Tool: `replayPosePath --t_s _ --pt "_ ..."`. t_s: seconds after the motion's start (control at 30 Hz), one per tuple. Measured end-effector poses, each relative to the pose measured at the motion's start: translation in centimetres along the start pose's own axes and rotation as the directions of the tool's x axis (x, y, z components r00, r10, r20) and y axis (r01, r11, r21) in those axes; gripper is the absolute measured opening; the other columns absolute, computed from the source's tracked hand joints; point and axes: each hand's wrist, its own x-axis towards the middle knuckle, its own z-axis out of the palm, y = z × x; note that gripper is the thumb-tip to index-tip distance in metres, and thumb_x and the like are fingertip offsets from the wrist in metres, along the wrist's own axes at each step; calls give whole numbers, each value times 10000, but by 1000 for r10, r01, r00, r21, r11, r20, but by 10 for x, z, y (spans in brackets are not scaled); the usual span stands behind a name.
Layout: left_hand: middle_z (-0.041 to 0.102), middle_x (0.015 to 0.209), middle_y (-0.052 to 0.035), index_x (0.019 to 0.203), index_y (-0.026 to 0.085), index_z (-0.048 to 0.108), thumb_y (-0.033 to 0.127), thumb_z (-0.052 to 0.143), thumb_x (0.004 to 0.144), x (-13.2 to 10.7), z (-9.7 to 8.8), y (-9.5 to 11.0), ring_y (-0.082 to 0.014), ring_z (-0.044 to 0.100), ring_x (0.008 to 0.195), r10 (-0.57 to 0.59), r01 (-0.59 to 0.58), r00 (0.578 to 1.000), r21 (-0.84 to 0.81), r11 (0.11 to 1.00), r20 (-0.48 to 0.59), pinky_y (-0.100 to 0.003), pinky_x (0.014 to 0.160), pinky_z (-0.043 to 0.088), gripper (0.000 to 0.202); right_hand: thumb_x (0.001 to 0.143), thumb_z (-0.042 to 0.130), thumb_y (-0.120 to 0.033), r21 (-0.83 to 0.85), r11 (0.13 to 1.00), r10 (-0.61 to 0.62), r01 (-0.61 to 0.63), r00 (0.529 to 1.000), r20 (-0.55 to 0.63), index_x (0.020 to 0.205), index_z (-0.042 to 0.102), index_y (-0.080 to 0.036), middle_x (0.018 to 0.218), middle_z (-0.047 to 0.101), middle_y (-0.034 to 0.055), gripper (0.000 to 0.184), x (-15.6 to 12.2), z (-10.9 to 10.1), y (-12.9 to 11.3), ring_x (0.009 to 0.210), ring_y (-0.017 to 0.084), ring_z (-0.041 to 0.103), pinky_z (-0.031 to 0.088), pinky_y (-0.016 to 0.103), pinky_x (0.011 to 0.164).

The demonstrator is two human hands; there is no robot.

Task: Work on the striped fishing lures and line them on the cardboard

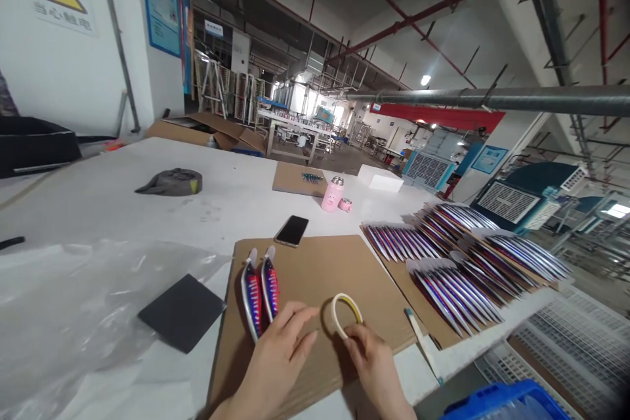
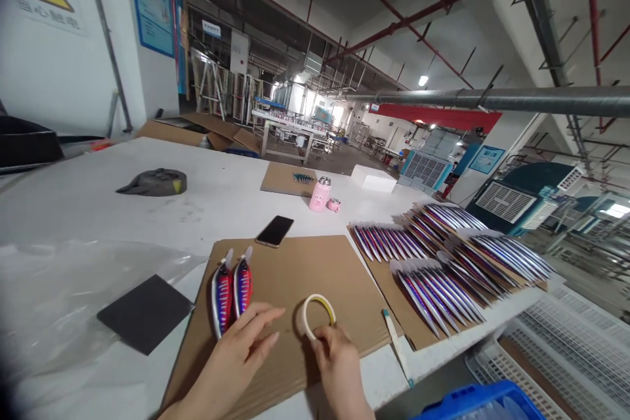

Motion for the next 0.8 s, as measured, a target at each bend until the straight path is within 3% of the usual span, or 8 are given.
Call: replayPosePath --t_s 0.13,0.27,0.4,0.5,0.57,0.73,0.8 --pt "580 1101 -45 1142 271 560 244 498 862 1 -3 5 -194 603 984 -24 25 999 -29 999 44 -288 779 532 288 850 534 -299 321 946 34 -49 998 53 843 664 -221 712 668 -1 152 -16 19 -20 660 161 620 469 201 615" --pt "603 941 -14 874 230 602 190 481 865 1 -5 8 -164 612 848 -38 39 998 -16 999 52 -276 748 493 128 833 551 -328 458 888 32 -27 999 -3 852 669 -220 658 652 -15 161 -23 31 -29 600 145 604 473 185 581" --pt "580 813 1 740 204 553 161 462 867 1 -3 11 -153 588 766 -43 43 997 6 999 71 -272 708 451 162 772 582 -246 313 950 40 -11 995 -88 921 680 -231 740 706 -3 178 -20 34 -30 654 156 651 497 182 601" --pt "562 779 5 709 199 542 146 466 855 0 -2 14 -147 576 735 -22 24 995 -28 999 95 -264 681 436 173 775 563 -221 134 990 -24 49 983 -183 963 684 -230 871 747 23 224 -12 30 -30 724 172 695 520 201 682" --pt "563 780 8 708 201 551 149 464 853 -1 -2 16 -143 575 732 -21 27 994 -59 998 103 -264 681 435 177 798 528 -220 41 995 -79 90 972 -223 909 692 -231 853 753 21 199 -6 25 -31 689 166 703 520 202 666" --pt "588 937 -10 1043 243 576 185 469 848 2 -6 13 -153 595 843 -150 159 987 -187 969 62 -280 764 481 230 830 458 -198 -119 980 -181 159 963 -201 768 678 -227 671 717 -6 230 0 12 -38 568 142 675 478 192 562" --pt "586 949 -13 1053 240 569 203 474 851 2 -7 12 -153 595 843 -167 171 985 -192 966 36 -279 758 490 226 819 448 -172 -184 968 -205 172 963 -177 760 675 -224 655 709 -2 240 0 10 -40 558 142 670 464 193 562"
